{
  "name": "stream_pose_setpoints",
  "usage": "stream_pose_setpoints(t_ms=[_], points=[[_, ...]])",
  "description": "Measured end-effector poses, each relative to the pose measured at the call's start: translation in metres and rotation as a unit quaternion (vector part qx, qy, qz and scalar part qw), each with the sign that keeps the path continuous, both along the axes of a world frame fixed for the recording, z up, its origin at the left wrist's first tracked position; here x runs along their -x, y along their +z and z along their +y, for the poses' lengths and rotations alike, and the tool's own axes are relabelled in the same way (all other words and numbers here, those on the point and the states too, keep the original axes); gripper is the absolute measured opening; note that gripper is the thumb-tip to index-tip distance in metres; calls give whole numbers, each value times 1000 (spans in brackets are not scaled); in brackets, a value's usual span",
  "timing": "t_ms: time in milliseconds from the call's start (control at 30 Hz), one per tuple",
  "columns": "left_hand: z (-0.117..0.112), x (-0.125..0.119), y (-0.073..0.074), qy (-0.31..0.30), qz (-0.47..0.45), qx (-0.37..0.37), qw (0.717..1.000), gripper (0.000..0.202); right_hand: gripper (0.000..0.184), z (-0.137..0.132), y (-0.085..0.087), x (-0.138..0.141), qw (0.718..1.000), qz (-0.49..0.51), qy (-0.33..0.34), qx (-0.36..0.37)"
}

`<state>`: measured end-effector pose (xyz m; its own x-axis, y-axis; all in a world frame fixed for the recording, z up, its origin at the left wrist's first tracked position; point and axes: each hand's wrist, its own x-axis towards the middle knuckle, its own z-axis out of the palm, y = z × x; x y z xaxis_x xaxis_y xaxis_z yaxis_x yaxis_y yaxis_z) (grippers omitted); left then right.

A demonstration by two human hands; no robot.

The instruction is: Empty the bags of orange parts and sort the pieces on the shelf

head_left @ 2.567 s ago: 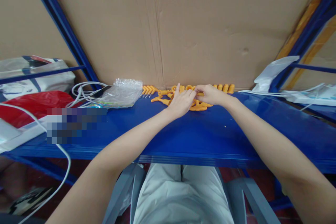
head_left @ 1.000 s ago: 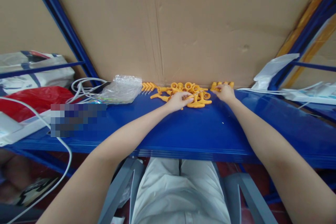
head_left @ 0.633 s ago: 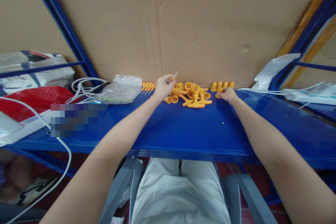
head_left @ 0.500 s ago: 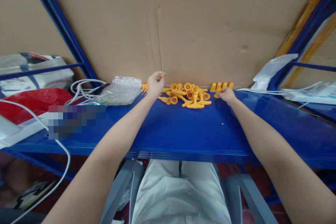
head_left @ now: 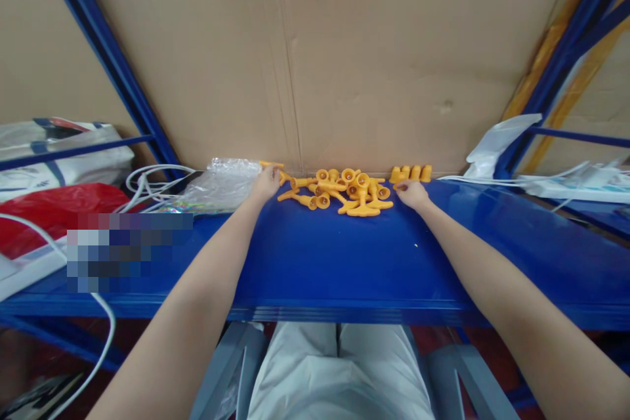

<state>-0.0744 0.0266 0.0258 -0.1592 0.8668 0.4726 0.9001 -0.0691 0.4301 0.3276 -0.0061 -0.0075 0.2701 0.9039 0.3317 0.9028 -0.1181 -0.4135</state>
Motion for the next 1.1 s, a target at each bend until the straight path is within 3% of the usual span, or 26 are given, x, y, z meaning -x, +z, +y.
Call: stream_pose_setpoints(t_ms=[100, 233, 433, 633, 867, 1100], points=[[-3, 4, 1, -3, 103, 76, 992, 48, 43, -5, 1, 4, 999, -28, 2, 45], [0, 8, 2, -26, 193, 123, 973, 54, 52, -10, 4, 10, 992, -75, 21, 98], [20, 11, -7, -25, 222, 158, 962, 58, 60, -12, 7, 17, 980, -106, 29, 166], [34, 16, -9, -60, 237, 212, 946, 62, 62, -11, 5, 18, 978, -111, 34, 171], [42, 19, -7, -71, 234, 216, 945, 69, 62, -12, 5, 19, 981, -104, 37, 159], [49, 14, -10, -96, 259, 167, 946, 65, 60, -14, 5, 19, 984, -112, 34, 136]])
